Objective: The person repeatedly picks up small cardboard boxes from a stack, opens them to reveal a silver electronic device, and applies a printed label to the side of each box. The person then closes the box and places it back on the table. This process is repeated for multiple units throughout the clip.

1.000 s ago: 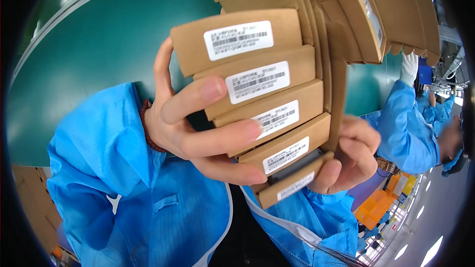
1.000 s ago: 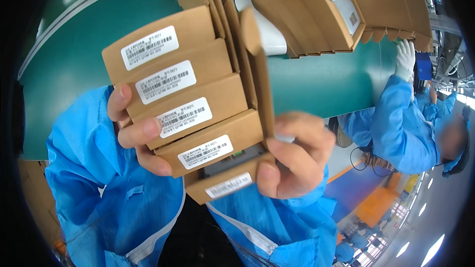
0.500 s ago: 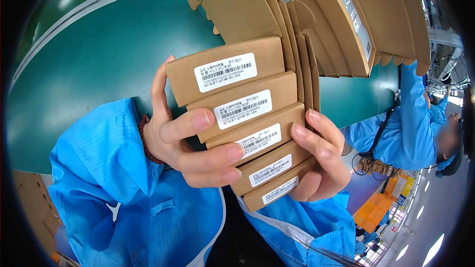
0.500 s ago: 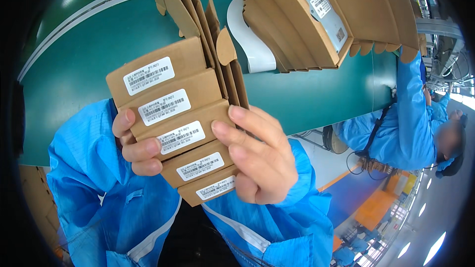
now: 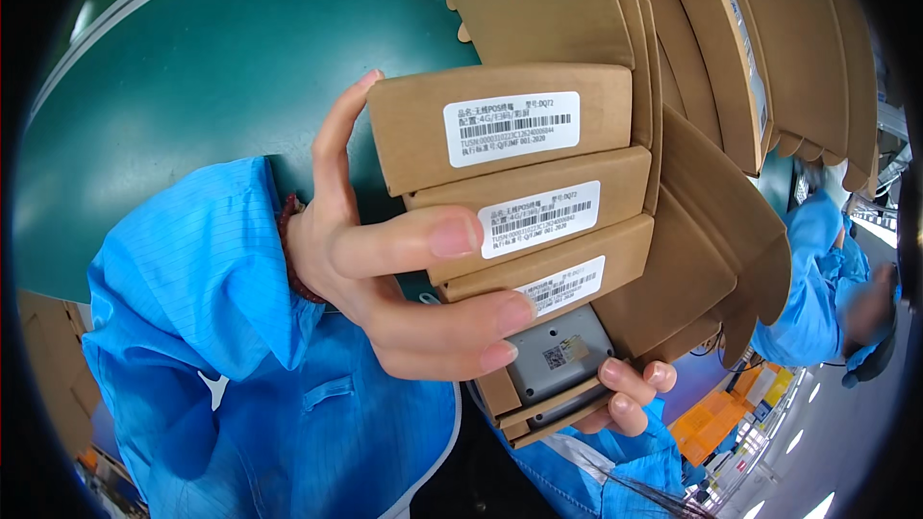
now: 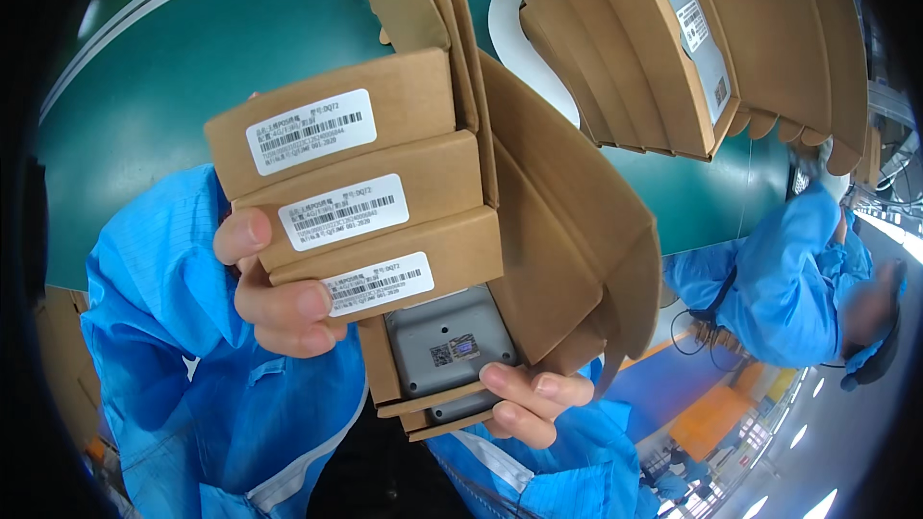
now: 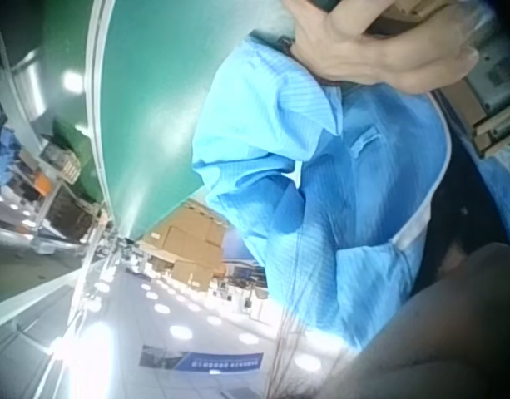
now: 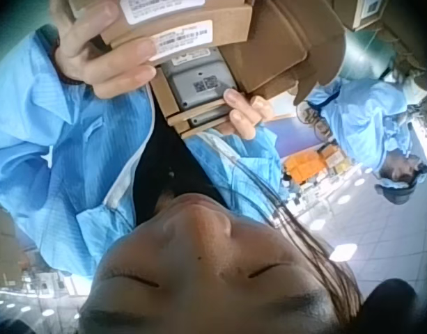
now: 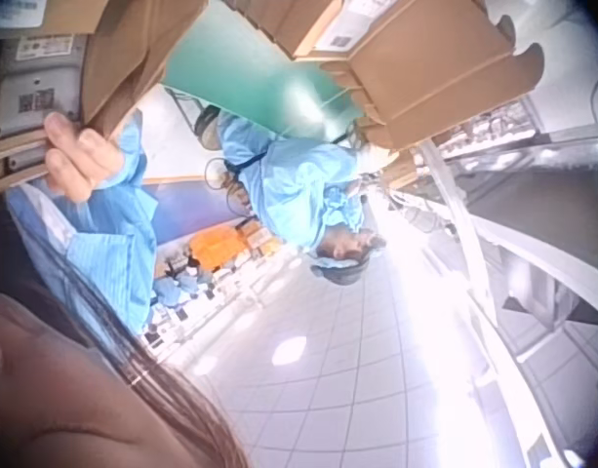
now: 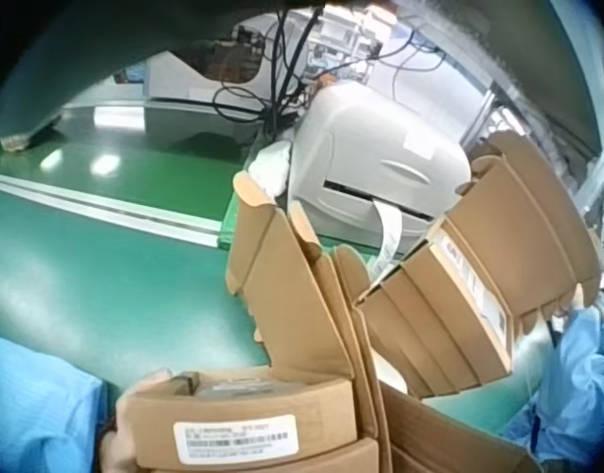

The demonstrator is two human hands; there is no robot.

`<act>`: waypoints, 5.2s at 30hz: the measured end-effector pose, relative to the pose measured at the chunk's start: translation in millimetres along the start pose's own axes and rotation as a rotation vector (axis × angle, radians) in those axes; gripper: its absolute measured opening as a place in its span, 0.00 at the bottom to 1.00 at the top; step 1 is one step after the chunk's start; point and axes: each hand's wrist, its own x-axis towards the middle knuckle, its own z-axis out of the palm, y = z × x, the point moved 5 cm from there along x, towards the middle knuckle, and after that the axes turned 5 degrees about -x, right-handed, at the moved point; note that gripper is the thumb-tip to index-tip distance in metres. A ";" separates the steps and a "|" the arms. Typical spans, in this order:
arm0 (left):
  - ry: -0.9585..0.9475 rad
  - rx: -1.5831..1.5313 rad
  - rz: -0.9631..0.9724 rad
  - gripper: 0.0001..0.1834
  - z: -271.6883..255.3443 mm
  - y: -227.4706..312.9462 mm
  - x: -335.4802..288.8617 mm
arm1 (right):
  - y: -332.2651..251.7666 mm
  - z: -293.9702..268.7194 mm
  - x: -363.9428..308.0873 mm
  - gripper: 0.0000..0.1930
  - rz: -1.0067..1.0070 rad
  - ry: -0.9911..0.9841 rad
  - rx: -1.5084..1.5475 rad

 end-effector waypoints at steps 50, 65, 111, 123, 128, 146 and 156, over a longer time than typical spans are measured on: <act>0.170 0.256 -0.996 0.33 -182.7 -294.7 -30.4 | 175.6 513.9 93.3 0.16 1.062 0.061 0.574; -0.216 0.813 -0.842 0.16 -177.3 -365.0 -2.1 | 17.9 269.3 179.5 0.16 0.413 -0.540 1.271; -1.089 0.093 -0.279 0.28 132.7 -32.2 10.3 | 188.4 -64.5 -24.3 0.09 1.215 0.077 -0.069; -0.700 -0.168 -0.502 0.35 109.4 -48.7 29.6 | 85.0 -88.4 -29.0 0.13 1.280 -0.270 -0.256; -0.507 -0.072 0.638 0.23 30.0 35.2 -4.6 | 72.9 -39.3 3.5 0.16 1.226 -0.550 0.109; -0.380 0.029 0.262 0.22 -6.0 37.6 -7.8 | 53.6 26.1 47.2 0.18 0.791 -0.597 0.284; -0.658 0.234 0.013 0.27 -7.4 65.7 -52.9 | 56.2 28.4 44.8 0.21 0.780 -0.587 0.302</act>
